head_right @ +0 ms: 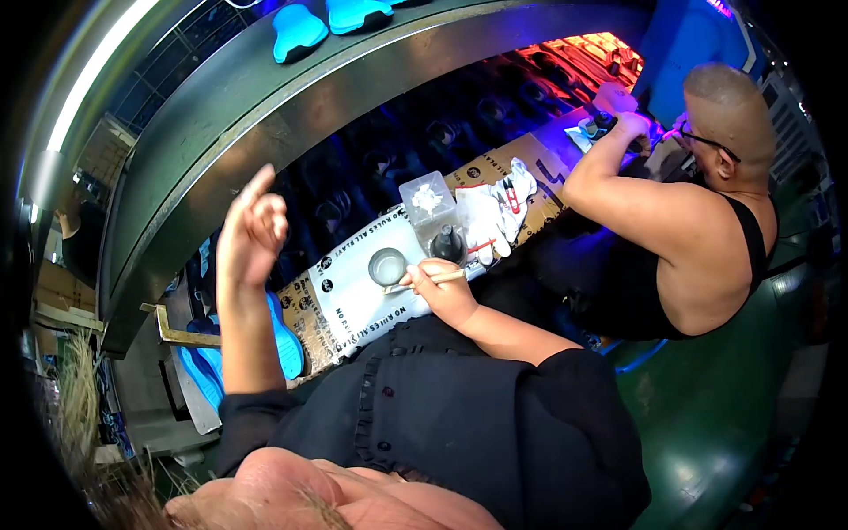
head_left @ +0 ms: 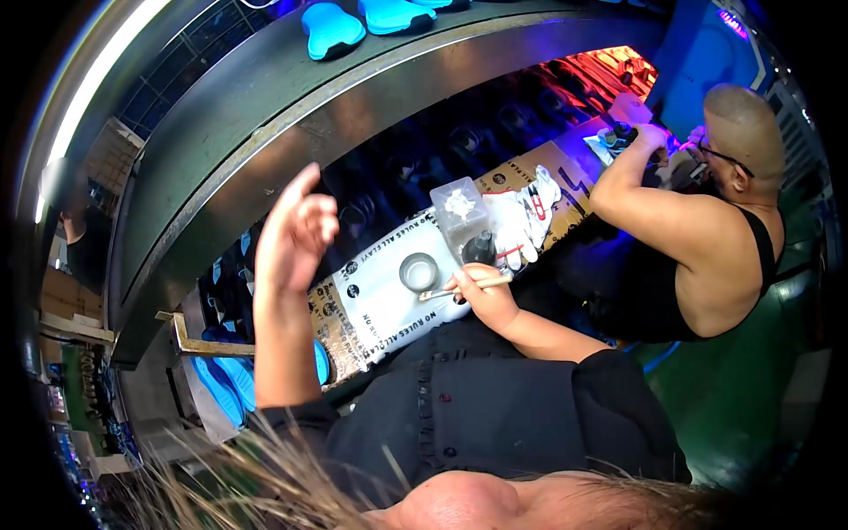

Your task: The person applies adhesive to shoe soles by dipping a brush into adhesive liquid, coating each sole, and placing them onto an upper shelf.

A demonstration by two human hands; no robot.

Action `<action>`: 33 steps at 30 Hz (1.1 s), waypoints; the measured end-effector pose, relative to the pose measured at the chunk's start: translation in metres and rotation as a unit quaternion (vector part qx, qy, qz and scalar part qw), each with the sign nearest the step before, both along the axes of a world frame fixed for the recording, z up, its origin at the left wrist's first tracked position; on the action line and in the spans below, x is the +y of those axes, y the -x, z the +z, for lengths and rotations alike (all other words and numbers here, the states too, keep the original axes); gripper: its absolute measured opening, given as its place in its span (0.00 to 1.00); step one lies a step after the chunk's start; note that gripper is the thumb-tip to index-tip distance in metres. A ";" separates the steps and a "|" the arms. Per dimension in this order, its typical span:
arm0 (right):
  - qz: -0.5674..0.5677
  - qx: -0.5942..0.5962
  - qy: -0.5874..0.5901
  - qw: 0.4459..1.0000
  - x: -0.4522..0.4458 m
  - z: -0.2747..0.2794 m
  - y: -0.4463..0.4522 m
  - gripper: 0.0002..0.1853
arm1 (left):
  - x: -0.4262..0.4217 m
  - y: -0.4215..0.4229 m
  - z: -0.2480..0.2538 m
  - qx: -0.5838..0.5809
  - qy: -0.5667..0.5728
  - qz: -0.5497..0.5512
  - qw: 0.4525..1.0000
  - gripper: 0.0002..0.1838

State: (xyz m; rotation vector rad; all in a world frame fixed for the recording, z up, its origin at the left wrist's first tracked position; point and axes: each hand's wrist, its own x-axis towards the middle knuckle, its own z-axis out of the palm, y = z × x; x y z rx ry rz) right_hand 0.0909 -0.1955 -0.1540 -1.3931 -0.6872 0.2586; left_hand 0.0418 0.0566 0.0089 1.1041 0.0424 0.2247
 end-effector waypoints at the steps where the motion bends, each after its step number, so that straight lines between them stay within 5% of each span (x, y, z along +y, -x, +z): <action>1: 0.002 -0.017 0.014 1.000 0.001 0.000 -0.003 0.16 | 0.002 0.019 -0.022 0.060 -0.050 0.061 0.995 0.26; 4: 0.014 -0.033 0.021 0.999 0.006 0.002 -0.007 0.17 | 0.031 0.088 -0.098 0.229 -0.248 0.146 0.930 0.27; 5: 0.031 -0.009 0.018 0.999 0.009 0.001 -0.006 0.17 | 0.047 0.119 -0.132 0.268 -0.394 0.199 0.856 0.29; 6: 0.047 0.018 0.014 0.999 0.012 -0.001 -0.003 0.17 | 0.057 0.148 -0.149 0.391 -0.559 0.221 0.697 0.33; 7: 0.053 0.021 0.012 0.998 0.016 -0.005 -0.002 0.17 | 0.066 0.180 -0.174 0.392 -0.680 0.277 0.555 0.36; 8: 0.060 0.036 0.016 0.997 0.019 -0.008 -0.001 0.16 | 0.067 0.204 -0.184 0.489 -0.656 0.260 0.512 0.38; 10: 0.080 0.057 0.013 0.995 0.025 -0.010 0.000 0.16 | 0.078 0.249 -0.223 0.548 -0.611 0.238 0.519 0.41; 11: 0.079 0.061 0.013 0.995 0.027 -0.012 0.002 0.16 | 0.099 0.274 -0.272 0.532 -0.566 0.247 0.580 0.40; 13: 0.086 0.070 0.010 0.994 0.032 -0.015 0.004 0.16 | 0.091 0.273 -0.279 0.513 -0.517 0.253 0.637 0.38; 15: 0.087 0.076 0.015 0.993 0.034 -0.014 0.006 0.16 | 0.066 0.255 -0.265 0.471 -0.264 0.342 0.769 0.27; 16: 0.090 0.080 0.019 0.993 0.033 -0.015 0.007 0.16 | 0.074 0.254 -0.273 0.473 -0.263 0.338 0.770 0.27; 18: 0.080 0.084 0.021 0.993 0.032 -0.019 0.008 0.16 | 0.095 0.257 -0.295 0.376 0.005 0.327 0.867 0.14; 19: 0.073 0.086 0.021 0.993 0.030 -0.018 0.009 0.17 | 0.090 0.248 -0.275 0.361 0.208 0.302 0.857 0.10; 20: 0.068 0.091 0.023 0.993 0.030 -0.017 0.009 0.17 | 0.092 0.243 -0.267 0.290 0.287 0.263 0.874 0.09; 24: 0.038 0.093 0.053 0.994 0.027 -0.014 0.010 0.16 | 0.058 0.207 -0.216 0.152 0.235 0.335 0.900 0.06; 28: 0.040 0.087 0.043 0.995 0.030 -0.005 0.009 0.18 | 0.004 0.178 -0.189 0.134 -0.005 0.375 0.917 0.22; 31: 0.062 0.078 0.044 0.994 0.036 0.003 0.008 0.18 | -0.007 0.170 -0.187 0.163 -0.121 0.383 0.901 0.23; 33: 0.079 0.043 0.043 0.995 0.040 0.014 0.008 0.18 | -0.013 0.158 -0.179 0.139 -0.294 0.385 0.864 0.22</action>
